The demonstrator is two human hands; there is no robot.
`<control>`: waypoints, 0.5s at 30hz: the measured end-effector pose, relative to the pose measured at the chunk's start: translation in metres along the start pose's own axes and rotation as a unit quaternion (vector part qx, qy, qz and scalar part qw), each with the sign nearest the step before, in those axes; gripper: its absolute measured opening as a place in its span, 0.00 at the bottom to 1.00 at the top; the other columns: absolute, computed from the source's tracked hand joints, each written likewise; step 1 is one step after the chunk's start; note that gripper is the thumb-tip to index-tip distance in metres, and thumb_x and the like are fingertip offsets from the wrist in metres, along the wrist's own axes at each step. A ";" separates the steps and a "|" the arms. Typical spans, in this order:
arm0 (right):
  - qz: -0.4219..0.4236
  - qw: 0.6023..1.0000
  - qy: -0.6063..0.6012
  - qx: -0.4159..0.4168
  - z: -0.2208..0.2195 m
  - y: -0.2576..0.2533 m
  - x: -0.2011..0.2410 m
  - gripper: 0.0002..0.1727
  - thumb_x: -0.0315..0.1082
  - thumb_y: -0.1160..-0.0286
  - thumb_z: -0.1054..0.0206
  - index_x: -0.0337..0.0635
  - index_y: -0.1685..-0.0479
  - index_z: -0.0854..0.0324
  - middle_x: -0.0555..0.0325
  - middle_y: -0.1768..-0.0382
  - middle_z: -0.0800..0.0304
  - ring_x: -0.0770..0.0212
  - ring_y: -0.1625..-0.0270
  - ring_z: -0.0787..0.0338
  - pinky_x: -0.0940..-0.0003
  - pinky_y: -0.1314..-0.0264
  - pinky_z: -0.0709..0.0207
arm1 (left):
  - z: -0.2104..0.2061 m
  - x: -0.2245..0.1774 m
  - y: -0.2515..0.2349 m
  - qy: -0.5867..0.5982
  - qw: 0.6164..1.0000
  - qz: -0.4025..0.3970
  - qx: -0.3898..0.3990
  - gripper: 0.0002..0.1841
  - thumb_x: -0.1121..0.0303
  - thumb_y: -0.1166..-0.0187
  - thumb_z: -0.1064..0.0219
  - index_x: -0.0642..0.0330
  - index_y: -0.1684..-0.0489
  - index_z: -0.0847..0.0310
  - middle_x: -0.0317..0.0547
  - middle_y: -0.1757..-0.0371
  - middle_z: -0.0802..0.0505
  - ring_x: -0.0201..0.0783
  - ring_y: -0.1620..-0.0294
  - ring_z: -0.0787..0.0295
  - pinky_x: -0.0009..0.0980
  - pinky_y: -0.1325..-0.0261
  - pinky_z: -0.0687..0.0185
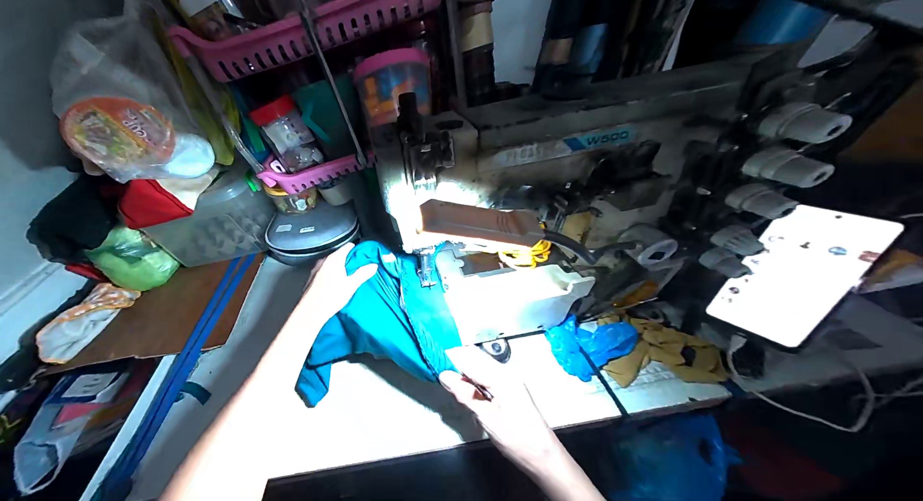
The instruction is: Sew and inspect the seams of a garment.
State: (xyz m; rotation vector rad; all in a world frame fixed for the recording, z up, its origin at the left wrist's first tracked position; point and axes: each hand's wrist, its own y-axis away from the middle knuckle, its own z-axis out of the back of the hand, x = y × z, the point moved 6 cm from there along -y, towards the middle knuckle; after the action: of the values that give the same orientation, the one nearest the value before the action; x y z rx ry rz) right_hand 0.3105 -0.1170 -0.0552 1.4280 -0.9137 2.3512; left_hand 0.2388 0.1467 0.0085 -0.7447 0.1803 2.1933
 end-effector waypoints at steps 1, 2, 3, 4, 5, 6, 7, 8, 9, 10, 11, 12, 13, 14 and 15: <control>-0.016 1.000 0.009 -0.004 0.000 -0.007 0.001 0.15 0.39 0.20 0.34 0.36 0.54 0.08 0.55 0.60 0.08 0.73 0.60 0.13 0.79 0.54 0.19 | 0.000 0.000 -0.008 -0.002 1.000 0.011 -0.007 0.34 0.51 0.19 0.30 0.67 0.20 0.28 0.68 0.32 0.14 0.61 0.26 0.19 0.59 0.21 0.32; -0.027 0.999 0.015 -0.007 -0.001 -0.014 0.002 0.15 0.39 0.20 0.33 0.35 0.52 0.08 0.53 0.59 0.07 0.72 0.60 0.12 0.77 0.53 0.19 | 0.001 -0.002 -0.013 -0.009 0.999 0.007 -0.035 0.33 0.52 0.20 0.28 0.67 0.24 0.25 0.69 0.36 0.12 0.63 0.30 0.16 0.61 0.25 0.28; -0.036 0.999 0.012 -0.004 -0.002 -0.021 0.002 0.16 0.39 0.19 0.34 0.35 0.52 0.09 0.54 0.61 0.09 0.72 0.63 0.14 0.77 0.56 0.19 | 0.003 -0.006 -0.015 -0.012 0.998 -0.006 -0.065 0.30 0.54 0.22 0.26 0.67 0.28 0.24 0.69 0.39 0.11 0.64 0.33 0.15 0.62 0.28 0.26; -0.043 0.999 0.006 0.000 -0.004 -0.027 0.002 0.16 0.40 0.19 0.35 0.35 0.51 0.10 0.55 0.63 0.11 0.72 0.67 0.16 0.76 0.60 0.20 | 0.005 -0.012 -0.014 -0.020 0.995 -0.031 -0.090 0.27 0.58 0.23 0.24 0.65 0.30 0.23 0.68 0.38 0.12 0.65 0.33 0.16 0.64 0.30 0.26; -0.050 0.999 -0.011 0.004 -0.004 -0.033 0.003 0.17 0.40 0.18 0.35 0.34 0.51 0.10 0.57 0.66 0.12 0.73 0.70 0.18 0.78 0.64 0.21 | 0.007 -0.022 -0.009 -0.040 0.991 -0.068 -0.104 0.25 0.62 0.23 0.25 0.63 0.30 0.22 0.65 0.34 0.15 0.65 0.31 0.19 0.66 0.30 0.28; -0.061 0.998 -0.034 0.010 -0.004 -0.038 0.004 0.17 0.41 0.17 0.36 0.36 0.50 0.10 0.61 0.69 0.14 0.75 0.73 0.20 0.79 0.67 0.22 | 0.008 -0.034 -0.002 -0.079 0.985 -0.114 -0.103 0.23 0.66 0.22 0.28 0.60 0.28 0.22 0.63 0.28 0.17 0.66 0.27 0.22 0.68 0.31 0.28; -0.074 0.996 -0.055 0.017 -0.004 -0.043 0.004 0.17 0.42 0.17 0.37 0.37 0.50 0.11 0.64 0.71 0.15 0.76 0.75 0.21 0.79 0.69 0.22 | 0.007 -0.049 0.009 -0.124 0.975 -0.161 -0.084 0.21 0.71 0.20 0.32 0.57 0.27 0.21 0.61 0.24 0.20 0.67 0.24 0.26 0.70 0.31 0.30; -0.089 0.993 -0.073 0.028 -0.003 -0.049 0.003 0.16 0.42 0.16 0.37 0.38 0.50 0.11 0.66 0.74 0.17 0.76 0.77 0.22 0.77 0.71 0.23 | 0.004 -0.061 0.019 -0.175 0.957 -0.220 -0.066 0.19 0.73 0.21 0.35 0.55 0.32 0.16 0.59 0.24 0.20 0.66 0.24 0.25 0.70 0.33 0.29; -0.102 0.990 -0.084 0.044 -0.002 -0.054 0.001 0.16 0.43 0.16 0.38 0.39 0.51 0.12 0.66 0.77 0.18 0.75 0.80 0.22 0.76 0.73 0.23 | 0.001 -0.070 0.028 -0.226 0.934 -0.272 -0.043 0.17 0.73 0.23 0.36 0.48 0.38 0.12 0.55 0.26 0.17 0.63 0.24 0.25 0.69 0.33 0.29; -0.112 0.988 -0.091 0.062 -0.001 -0.059 0.000 0.15 0.43 0.15 0.38 0.40 0.52 0.14 0.66 0.79 0.20 0.73 0.82 0.24 0.76 0.76 0.24 | 0.001 -0.076 0.037 -0.268 0.912 -0.309 -0.016 0.16 0.69 0.25 0.35 0.44 0.43 0.09 0.50 0.25 0.16 0.60 0.21 0.26 0.70 0.29 0.34; -0.112 0.987 -0.091 0.073 0.000 -0.063 0.000 0.14 0.43 0.15 0.38 0.41 0.55 0.15 0.66 0.80 0.21 0.73 0.84 0.25 0.76 0.78 0.26 | 0.006 -0.080 0.045 -0.306 0.894 -0.328 0.003 0.12 0.65 0.25 0.33 0.43 0.49 0.07 0.45 0.24 0.16 0.57 0.19 0.27 0.71 0.25 0.40; -0.105 0.988 -0.082 0.081 0.001 -0.066 0.001 0.14 0.43 0.15 0.37 0.41 0.56 0.15 0.65 0.80 0.22 0.73 0.85 0.26 0.77 0.80 0.27 | 0.018 -0.084 0.053 -0.331 0.881 -0.339 0.003 0.07 0.63 0.27 0.30 0.45 0.57 0.06 0.44 0.24 0.15 0.57 0.19 0.27 0.72 0.23 0.43; -0.092 0.990 -0.062 0.091 0.003 -0.066 0.004 0.14 0.43 0.15 0.37 0.41 0.58 0.14 0.65 0.79 0.22 0.73 0.84 0.27 0.77 0.79 0.28 | 0.035 -0.086 0.062 -0.347 0.872 -0.344 -0.014 0.05 0.61 0.28 0.27 0.48 0.64 0.07 0.43 0.27 0.13 0.56 0.20 0.25 0.72 0.23 0.43; -0.077 0.991 -0.038 0.103 0.005 -0.064 0.011 0.14 0.43 0.15 0.37 0.41 0.59 0.14 0.65 0.77 0.22 0.74 0.81 0.26 0.77 0.76 0.28 | 0.055 -0.090 0.072 -0.356 0.869 -0.343 -0.040 0.06 0.60 0.29 0.26 0.49 0.68 0.07 0.41 0.31 0.11 0.54 0.22 0.22 0.70 0.22 0.42; -0.058 0.992 -0.023 0.113 0.007 -0.058 0.020 0.15 0.43 0.16 0.37 0.41 0.61 0.13 0.65 0.77 0.21 0.75 0.80 0.25 0.78 0.75 0.27 | 0.076 -0.096 0.086 -0.351 0.873 -0.333 -0.062 0.07 0.59 0.29 0.27 0.49 0.69 0.07 0.38 0.35 0.09 0.50 0.24 0.22 0.65 0.21 0.41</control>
State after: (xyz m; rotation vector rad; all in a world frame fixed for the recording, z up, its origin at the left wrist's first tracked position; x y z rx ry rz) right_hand 0.3345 -0.0783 -0.0130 1.5771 -0.5716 2.4055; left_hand 0.1905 0.0543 0.1153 -0.0025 -0.5222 1.6658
